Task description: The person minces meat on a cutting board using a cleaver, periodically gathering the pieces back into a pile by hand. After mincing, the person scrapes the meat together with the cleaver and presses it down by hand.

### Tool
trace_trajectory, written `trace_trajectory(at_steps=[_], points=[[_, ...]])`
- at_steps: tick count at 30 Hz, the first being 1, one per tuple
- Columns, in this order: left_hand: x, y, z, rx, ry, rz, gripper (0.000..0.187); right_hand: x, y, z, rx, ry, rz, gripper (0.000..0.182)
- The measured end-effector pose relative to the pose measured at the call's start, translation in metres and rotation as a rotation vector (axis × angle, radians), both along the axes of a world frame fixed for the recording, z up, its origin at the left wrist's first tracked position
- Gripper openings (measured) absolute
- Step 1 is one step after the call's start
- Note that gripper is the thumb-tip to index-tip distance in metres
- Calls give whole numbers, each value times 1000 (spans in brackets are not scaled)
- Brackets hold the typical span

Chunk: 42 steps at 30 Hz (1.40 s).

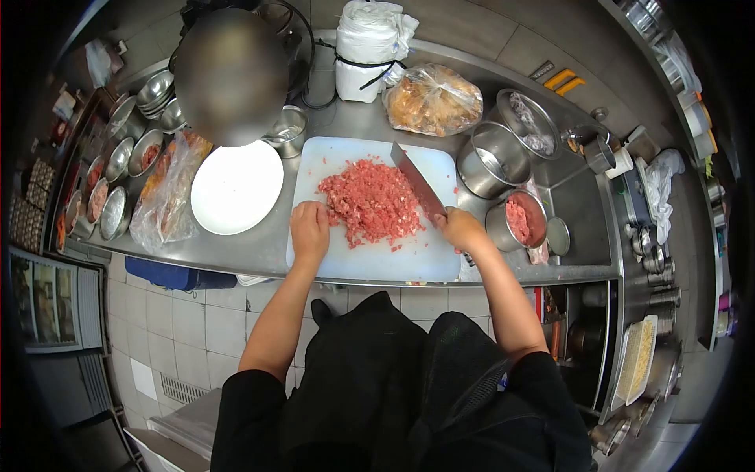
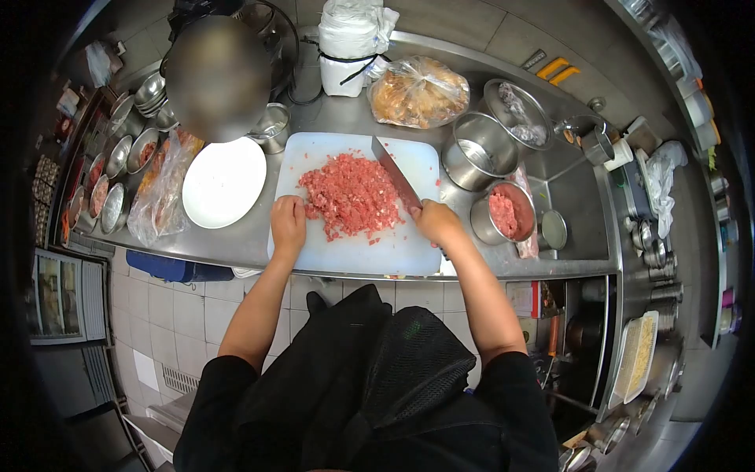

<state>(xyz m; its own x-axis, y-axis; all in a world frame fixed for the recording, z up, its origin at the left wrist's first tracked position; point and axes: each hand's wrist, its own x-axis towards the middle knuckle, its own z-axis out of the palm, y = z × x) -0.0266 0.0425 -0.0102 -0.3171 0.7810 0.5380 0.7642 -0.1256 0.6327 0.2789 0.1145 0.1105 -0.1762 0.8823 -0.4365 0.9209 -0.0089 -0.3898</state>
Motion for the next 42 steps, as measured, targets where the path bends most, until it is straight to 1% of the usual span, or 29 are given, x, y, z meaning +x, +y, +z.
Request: trace_trajectory(at_steps=[2, 3, 4, 5, 6, 7, 9, 11, 13, 14, 16, 20, 22, 24, 27, 28, 29, 30, 31, 32, 33, 34, 35, 36, 37, 38, 39, 41, 42], points=[[0, -1, 4, 5, -4, -5, 14, -5, -12, 25, 85, -21, 53, 41], [2, -1, 5, 17, -12, -8, 14, -6, -18, 29, 78, -26, 48, 41], [3, -1, 5, 17, -16, -6, 14, -10, -25, 31, 76, 44, 0, 42], [2, -1, 7, 0, -23, -8, 14, -17, -29, 32, 76, 117, -46, 43], [2, -2, 8, -18, -27, -13, 14, -22, -28, 16, 19, 75, -69, 43], [1, -2, 6, -15, -24, -15, 14, -22, -27, 11, 23, 78, -71, 43], [1, 0, 2, 33, -19, -7, 14, -22, -20, 8, -7, -53, 84, 44], [2, -3, 8, 37, -18, -9, 15, -29, -28, 35, 11, -55, 97, 44], [4, -3, 7, 45, -20, 1, 15, -36, -34, 46, 116, 74, 84, 43], [4, -3, 7, 28, -23, 4, 15, -44, -33, 34, 113, 77, 87, 43], [2, -1, 8, 23, -17, -4, 15, -56, -28, -1, -116, -37, 89, 42], [3, -4, 6, 27, -9, -8, 17, -48, -25, -14, -63, -21, 123, 45], [2, -2, 4, 42, -7, -8, 17, -47, -28, -10, -51, -5, 128, 46], [-2, -2, 0, -1, -23, -3, 18, -44, -32, -10, -33, 19, 139, 47], [5, -3, 8, 60, 53, 20, 23, -28, -47, -22, 55, 65, 191, 52], [9, 1, 14, 61, 62, 21, 23, -24, -50, -24, 46, 132, 151, 53], [14, 7, 20, 65, 96, 7, 30, -21, -54, -28, 31, 200, 110, 54], [19, 14, 27, 67, 131, -7, 37, -19, -56, -35, 26, 209, 109, 54], [24, 28, 26, 65, 140, -9, 37, -17, -57, -41, 54, 266, 62, 50], [30, 45, 26, -18, 244, 105, 46, -14, -58, -47, 81, 320, 13, 45], [32, 59, 21, -98, 346, 219, 55, -12, -61, -47, 81, 326, 12, 45], [29, 71, 13, -96, 352, 217, 55, -9, -64, -46, 45, 395, -50, 39], [25, 81, 5, -228, 275, 185, 59, -6, -66, -46, 10, 463, -112, 33], [24, 88, 2, -360, 196, 151, 63, -1, -69, -52, 12, 469, -117, 33], [29, 86, 8, -361, 204, 146, 63, 2, -72, -63, 43, 588, -159, 27], [35, 80, 12, -377, -21, 7, 62, 4, -73, -74, 73, 709, -204, 22], [41, 76, 16, -395, -246, -133, 62, 5, -71, -80, 67, 718, -216, 22], [57, 71, 24, -361, -188, -150, 59, 10, -71, -92, 86, 811, -223, 17], [63, 71, 24, -306, -71, -202, 55, 12, -69, -97, 89, 812, -231, 17]])
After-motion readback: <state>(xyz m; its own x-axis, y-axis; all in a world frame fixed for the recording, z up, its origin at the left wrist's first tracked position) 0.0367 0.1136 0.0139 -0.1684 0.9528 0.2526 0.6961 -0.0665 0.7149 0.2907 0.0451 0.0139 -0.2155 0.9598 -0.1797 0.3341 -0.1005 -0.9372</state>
